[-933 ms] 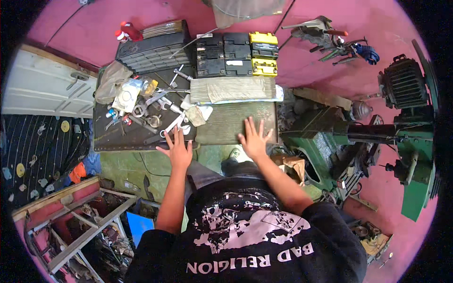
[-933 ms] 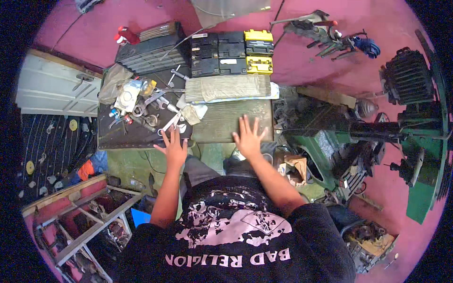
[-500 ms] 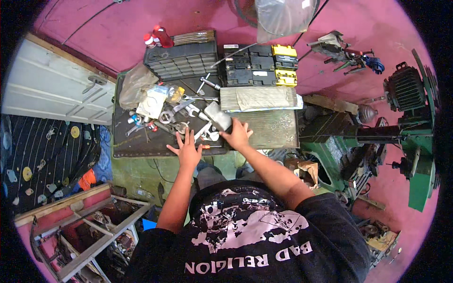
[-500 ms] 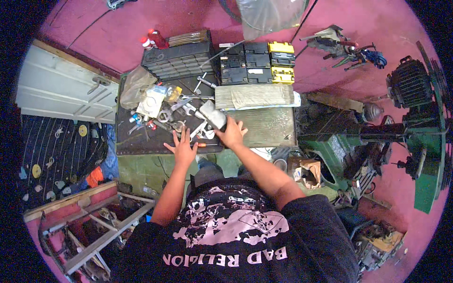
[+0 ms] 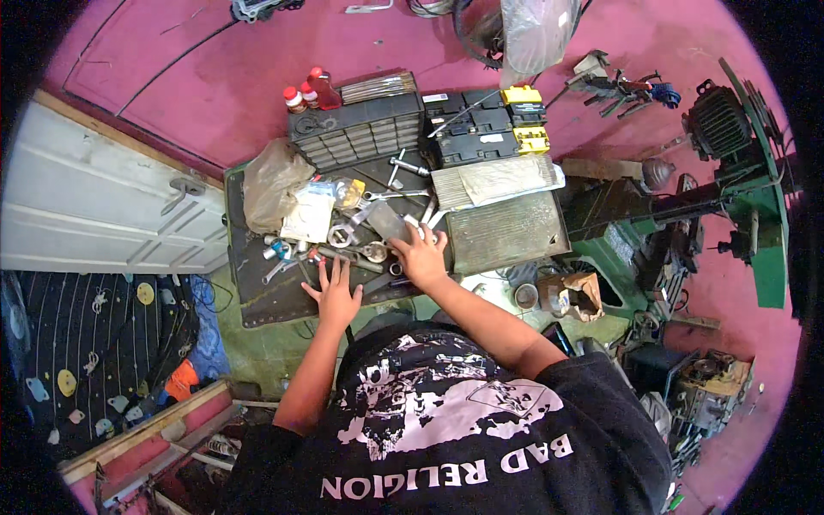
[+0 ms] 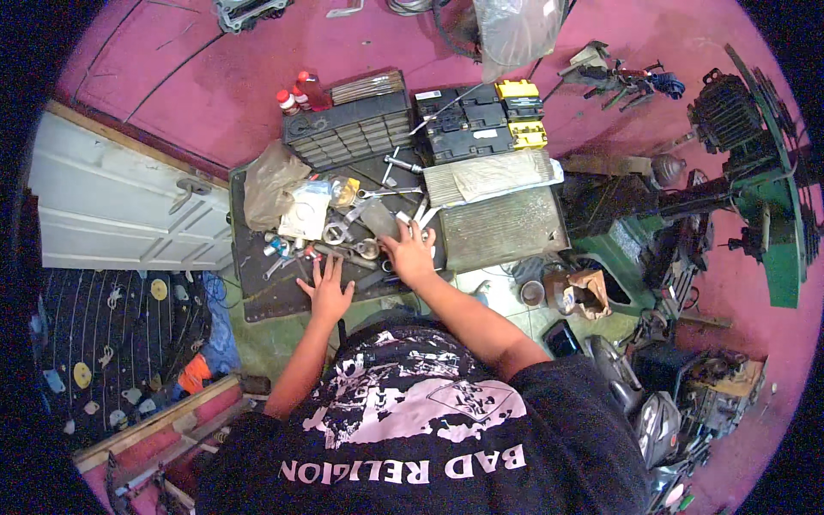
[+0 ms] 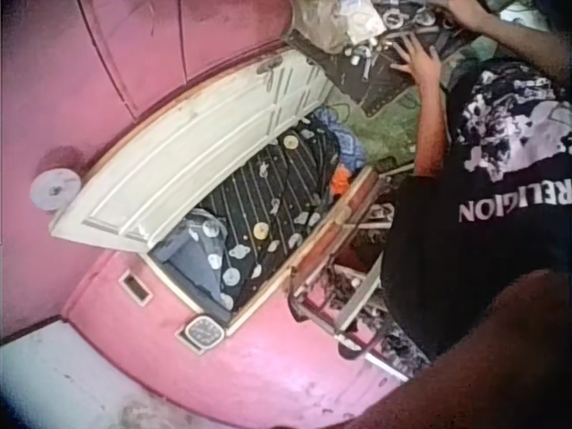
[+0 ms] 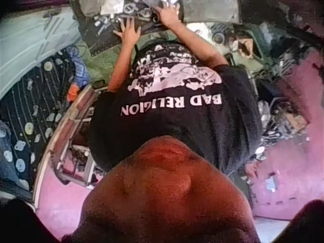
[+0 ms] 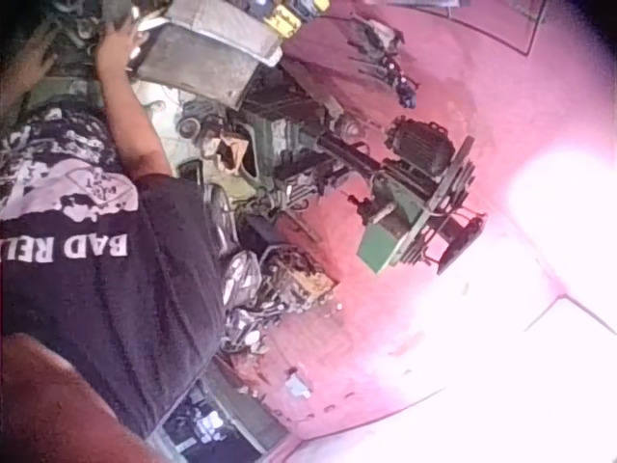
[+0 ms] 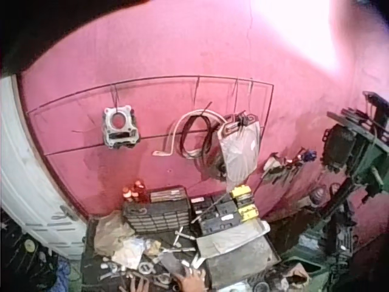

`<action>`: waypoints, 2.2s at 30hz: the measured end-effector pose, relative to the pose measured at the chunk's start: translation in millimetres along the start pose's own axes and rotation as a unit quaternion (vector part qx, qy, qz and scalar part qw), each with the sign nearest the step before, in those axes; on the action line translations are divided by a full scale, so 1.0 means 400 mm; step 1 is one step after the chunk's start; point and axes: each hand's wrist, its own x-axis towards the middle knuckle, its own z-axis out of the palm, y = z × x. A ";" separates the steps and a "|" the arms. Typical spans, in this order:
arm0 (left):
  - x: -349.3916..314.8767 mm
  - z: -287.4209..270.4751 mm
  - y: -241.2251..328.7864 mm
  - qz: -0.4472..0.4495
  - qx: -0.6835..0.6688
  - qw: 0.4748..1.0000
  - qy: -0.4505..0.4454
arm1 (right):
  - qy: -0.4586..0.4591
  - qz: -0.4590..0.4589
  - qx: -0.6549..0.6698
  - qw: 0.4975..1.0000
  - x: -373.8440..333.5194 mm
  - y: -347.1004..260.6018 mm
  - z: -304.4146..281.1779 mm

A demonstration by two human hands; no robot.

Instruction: The person organizes tools on a cluttered workbench. They pick up and place down various wrenches, sockets, and a metal brush, moving them around the surface. They also handle a plastic bag and a small red box, shifting items to clear space.

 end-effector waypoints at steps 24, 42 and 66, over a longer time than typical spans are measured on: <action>0.027 0.114 0.120 0.102 -0.083 0.989 0.063 | -0.203 -0.018 -0.019 0.979 -0.136 0.209 -0.055; 0.070 0.056 0.005 -0.115 -0.107 0.955 0.250 | -0.046 -0.154 0.012 0.987 -0.004 0.137 -0.016; 0.231 -0.279 -0.939 -0.201 -0.423 0.786 0.404 | -0.155 0.082 0.014 0.984 0.378 -0.390 0.132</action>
